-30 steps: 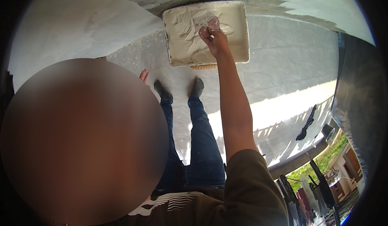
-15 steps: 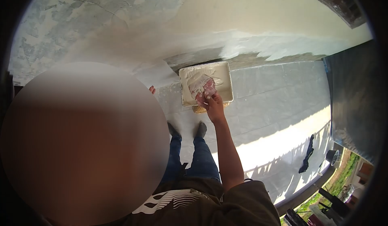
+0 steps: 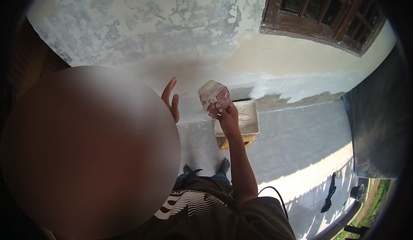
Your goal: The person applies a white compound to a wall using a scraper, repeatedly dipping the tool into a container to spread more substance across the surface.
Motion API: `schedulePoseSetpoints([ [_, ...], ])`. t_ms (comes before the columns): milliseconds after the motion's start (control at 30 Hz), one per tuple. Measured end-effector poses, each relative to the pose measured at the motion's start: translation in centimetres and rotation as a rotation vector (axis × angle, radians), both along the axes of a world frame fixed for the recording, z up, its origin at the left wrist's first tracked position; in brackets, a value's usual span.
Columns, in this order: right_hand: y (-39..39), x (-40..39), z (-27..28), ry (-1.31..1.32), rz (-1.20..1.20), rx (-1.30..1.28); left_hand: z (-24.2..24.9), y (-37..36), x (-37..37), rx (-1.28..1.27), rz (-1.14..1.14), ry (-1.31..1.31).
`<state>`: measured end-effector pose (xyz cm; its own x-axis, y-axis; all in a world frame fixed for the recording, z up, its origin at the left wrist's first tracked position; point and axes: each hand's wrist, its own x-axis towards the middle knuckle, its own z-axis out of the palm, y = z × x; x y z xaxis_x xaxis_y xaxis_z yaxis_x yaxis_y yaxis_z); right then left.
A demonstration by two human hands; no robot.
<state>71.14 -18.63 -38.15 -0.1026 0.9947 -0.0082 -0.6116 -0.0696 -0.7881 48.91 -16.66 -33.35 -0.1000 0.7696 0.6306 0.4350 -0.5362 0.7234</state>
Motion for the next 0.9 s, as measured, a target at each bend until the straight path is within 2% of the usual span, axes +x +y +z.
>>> schedulePoseSetpoints([
  [300,0.2,-11.3,5.8,0.073,0.006,0.133,6.2,0.0,-10.3,0.154,-0.005,0.059],
  [567,2.2,-15.9,9.5,0.048,0.027,0.243,10.6,2.6,-15.2,0.312,-0.045,0.035],
  [900,7.8,-20.1,14.7,0.040,0.090,0.339,14.7,5.5,-18.6,0.419,0.018,0.038],
])
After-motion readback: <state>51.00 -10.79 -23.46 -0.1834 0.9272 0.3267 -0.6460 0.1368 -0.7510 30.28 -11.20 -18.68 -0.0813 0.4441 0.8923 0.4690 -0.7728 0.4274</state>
